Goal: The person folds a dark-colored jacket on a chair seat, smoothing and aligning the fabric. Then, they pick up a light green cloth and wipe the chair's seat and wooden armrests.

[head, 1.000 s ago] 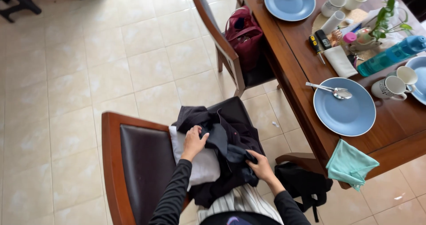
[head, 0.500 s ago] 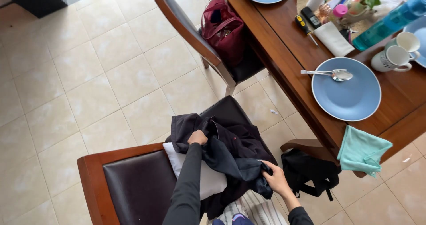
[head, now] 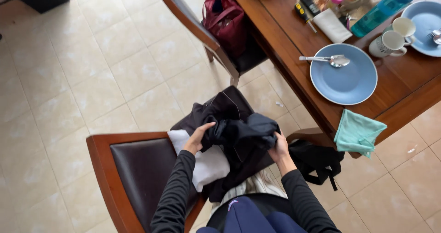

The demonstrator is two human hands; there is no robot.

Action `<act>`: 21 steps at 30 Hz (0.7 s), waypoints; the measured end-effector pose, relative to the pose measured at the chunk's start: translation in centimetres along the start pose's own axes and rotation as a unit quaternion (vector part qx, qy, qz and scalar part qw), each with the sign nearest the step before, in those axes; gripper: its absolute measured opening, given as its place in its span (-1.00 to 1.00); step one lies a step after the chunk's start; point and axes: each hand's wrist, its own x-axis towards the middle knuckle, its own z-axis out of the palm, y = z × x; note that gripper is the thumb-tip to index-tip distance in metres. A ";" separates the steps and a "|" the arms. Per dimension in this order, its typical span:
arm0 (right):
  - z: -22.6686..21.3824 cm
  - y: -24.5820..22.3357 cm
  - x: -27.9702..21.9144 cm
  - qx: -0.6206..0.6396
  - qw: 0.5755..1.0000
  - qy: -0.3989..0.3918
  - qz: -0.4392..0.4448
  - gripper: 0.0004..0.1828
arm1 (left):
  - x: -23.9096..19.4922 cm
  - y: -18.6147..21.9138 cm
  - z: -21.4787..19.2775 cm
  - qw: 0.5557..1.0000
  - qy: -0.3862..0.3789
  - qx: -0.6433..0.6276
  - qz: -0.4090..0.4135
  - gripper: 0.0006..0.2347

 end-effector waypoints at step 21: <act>11.3 -5.7 -6.5 -0.475 0.834 -0.173 -0.222 -0.47 | -7.5 -0.2 10.3 0.941 0.121 0.129 0.288 -0.55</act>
